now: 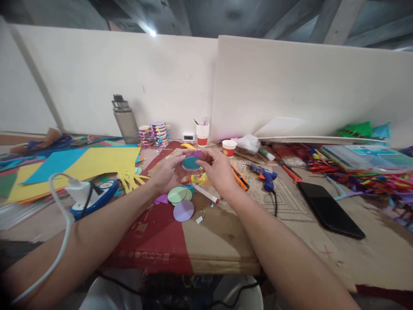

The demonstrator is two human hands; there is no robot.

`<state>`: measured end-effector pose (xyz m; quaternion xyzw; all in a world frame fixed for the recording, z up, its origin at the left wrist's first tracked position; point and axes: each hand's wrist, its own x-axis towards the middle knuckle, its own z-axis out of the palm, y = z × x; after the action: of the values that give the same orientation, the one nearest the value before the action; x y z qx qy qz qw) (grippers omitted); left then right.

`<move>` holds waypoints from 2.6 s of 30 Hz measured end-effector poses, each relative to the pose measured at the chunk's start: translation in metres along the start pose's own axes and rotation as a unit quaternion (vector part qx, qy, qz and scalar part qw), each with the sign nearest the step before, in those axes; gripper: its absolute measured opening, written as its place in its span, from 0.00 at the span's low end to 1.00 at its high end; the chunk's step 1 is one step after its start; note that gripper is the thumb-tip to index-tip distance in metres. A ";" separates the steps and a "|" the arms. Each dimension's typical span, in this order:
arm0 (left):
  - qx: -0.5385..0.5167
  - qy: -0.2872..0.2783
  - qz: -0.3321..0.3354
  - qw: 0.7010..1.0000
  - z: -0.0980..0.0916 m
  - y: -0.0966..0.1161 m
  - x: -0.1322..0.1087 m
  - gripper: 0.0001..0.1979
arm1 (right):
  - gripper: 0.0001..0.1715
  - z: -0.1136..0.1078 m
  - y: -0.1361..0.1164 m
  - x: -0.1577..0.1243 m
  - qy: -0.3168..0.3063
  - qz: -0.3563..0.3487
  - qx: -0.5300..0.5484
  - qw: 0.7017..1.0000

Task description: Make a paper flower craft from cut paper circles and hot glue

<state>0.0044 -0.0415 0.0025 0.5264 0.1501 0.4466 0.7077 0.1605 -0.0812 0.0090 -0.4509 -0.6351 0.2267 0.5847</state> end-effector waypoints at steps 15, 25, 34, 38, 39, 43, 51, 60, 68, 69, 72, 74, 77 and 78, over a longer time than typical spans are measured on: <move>0.029 -0.018 0.021 0.999 0.002 -0.004 -0.001 0.18 | 0.08 -0.005 0.003 0.001 0.006 0.002 -0.023 1.000; 0.048 0.001 0.002 0.999 -0.001 -0.007 -0.002 0.18 | 0.09 -0.011 -0.006 0.004 -0.040 0.011 -0.084 0.996; 0.041 0.000 0.001 0.999 -0.001 -0.008 -0.002 0.17 | 0.10 -0.010 -0.004 0.003 -0.015 -0.029 -0.116 0.993; 0.041 0.000 0.002 0.999 -0.003 -0.010 -0.001 0.19 | 0.10 -0.009 -0.002 0.002 -0.023 -0.004 -0.083 0.996; 0.044 -0.002 0.006 0.999 -0.003 -0.010 -0.001 0.19 | 0.10 -0.008 -0.003 0.002 -0.024 0.000 -0.075 0.997; 0.057 -0.010 0.012 0.998 -0.001 -0.009 -0.002 0.18 | 0.09 -0.005 -0.005 0.000 -0.009 -0.003 -0.073 0.997; 0.069 0.020 0.028 0.997 -0.002 -0.009 0.001 0.18 | 0.12 0.001 -0.006 -0.002 0.018 0.033 -0.070 0.997; 0.091 0.012 0.024 0.996 0.001 -0.005 -0.002 0.19 | 0.11 0.006 -0.004 -0.004 0.025 0.025 -0.048 0.998; 0.026 0.032 0.015 0.999 0.002 -0.005 -0.001 0.18 | 0.10 0.009 0.001 -0.004 0.032 0.012 -0.021 0.999; 0.013 0.033 0.011 0.999 0.001 -0.005 -0.001 0.17 | 0.10 0.009 0.001 -0.004 0.028 0.011 -0.016 0.999; -0.019 0.028 0.007 0.999 -0.001 -0.004 0.000 0.14 | 0.10 0.008 0.003 -0.002 -0.007 0.010 0.004 1.000; -0.039 0.026 0.013 0.999 -0.003 -0.003 0.001 0.13 | 0.11 0.006 0.004 -0.001 -0.029 0.001 0.012 1.000; -0.046 0.028 0.019 0.998 -0.005 -0.003 0.002 0.12 | 0.11 0.005 0.004 -0.001 -0.046 -0.022 0.017 0.999; -0.042 0.029 0.021 0.998 -0.005 -0.003 0.002 0.12 | 0.11 0.005 0.004 -0.001 -0.046 -0.028 0.015 0.998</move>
<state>0.0037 -0.0369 -0.0021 0.4860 0.1409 0.4821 0.7152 0.1571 -0.0790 0.0044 -0.4130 -0.6703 0.2405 0.5677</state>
